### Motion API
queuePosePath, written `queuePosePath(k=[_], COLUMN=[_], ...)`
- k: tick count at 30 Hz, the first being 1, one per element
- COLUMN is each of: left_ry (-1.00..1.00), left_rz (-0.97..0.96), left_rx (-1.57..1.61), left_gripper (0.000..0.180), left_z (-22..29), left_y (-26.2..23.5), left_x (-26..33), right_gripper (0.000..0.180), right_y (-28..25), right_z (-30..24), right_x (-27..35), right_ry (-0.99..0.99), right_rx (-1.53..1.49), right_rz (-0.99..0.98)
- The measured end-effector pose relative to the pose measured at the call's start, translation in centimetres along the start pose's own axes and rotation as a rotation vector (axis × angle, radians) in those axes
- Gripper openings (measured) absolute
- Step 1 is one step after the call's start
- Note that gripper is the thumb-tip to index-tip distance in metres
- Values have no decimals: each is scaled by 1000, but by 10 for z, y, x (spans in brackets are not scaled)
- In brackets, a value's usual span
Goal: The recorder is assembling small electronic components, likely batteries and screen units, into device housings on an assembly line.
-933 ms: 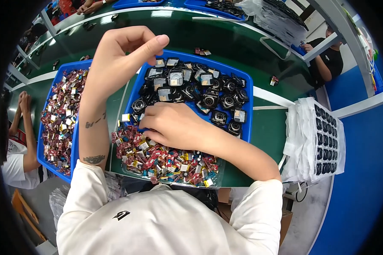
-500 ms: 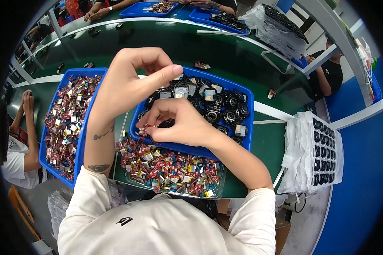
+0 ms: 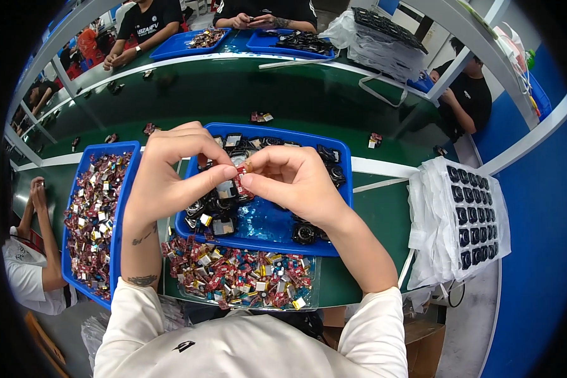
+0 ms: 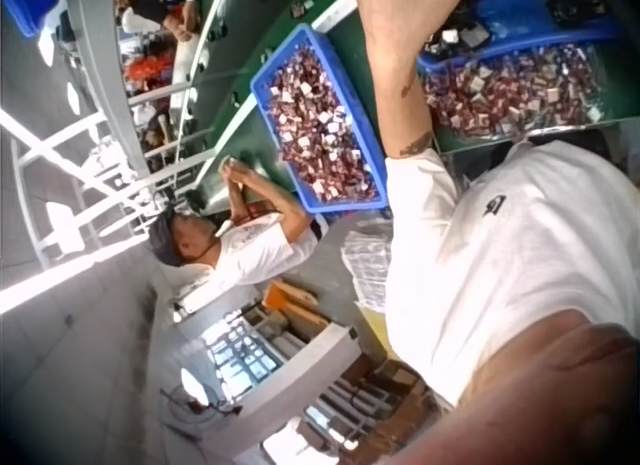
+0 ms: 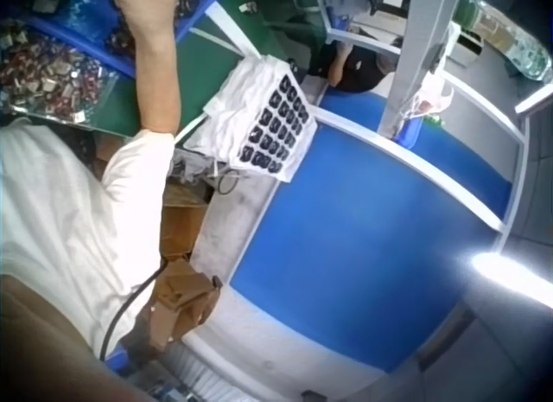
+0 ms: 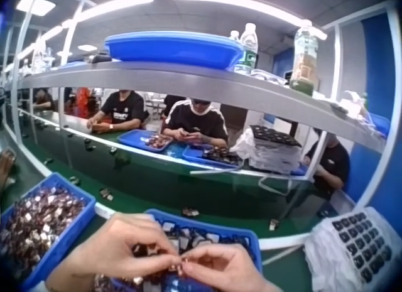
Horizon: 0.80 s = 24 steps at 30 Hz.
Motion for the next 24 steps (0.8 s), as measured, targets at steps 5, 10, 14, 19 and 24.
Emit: queuePosePath(k=[5,10,14,19,24], left_ry=[-184,113,235,275,199], left_rz=[-15,40,-98,-12,88], left_rx=[57,-290,-383,-403,-411], left_gripper=[9,20,29,23,18], left_z=[-2,30,31,24,21], left_y=[6,5,21,17,6], left_x=[4,0,0,-1,2], right_gripper=[11,12,16,23,21], right_y=[5,-18,-16,-7,-16], right_z=[-23,-4,7,1,-10], right_x=[0,2,1,-2,2], right_ry=[-276,25,12,29,26], right_rx=[599,91,-11,83,124], right_rz=[-82,-51,-77,12,3])
Point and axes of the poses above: each hand's wrist, its own x-axis away from the middle knuckle, its own y-axis out of the palm, z = x × y, the point moved 5 cm from there along -x, towards the middle knuckle, and after that the axes turned 10 degrees about -z, right-handed, at the moved point
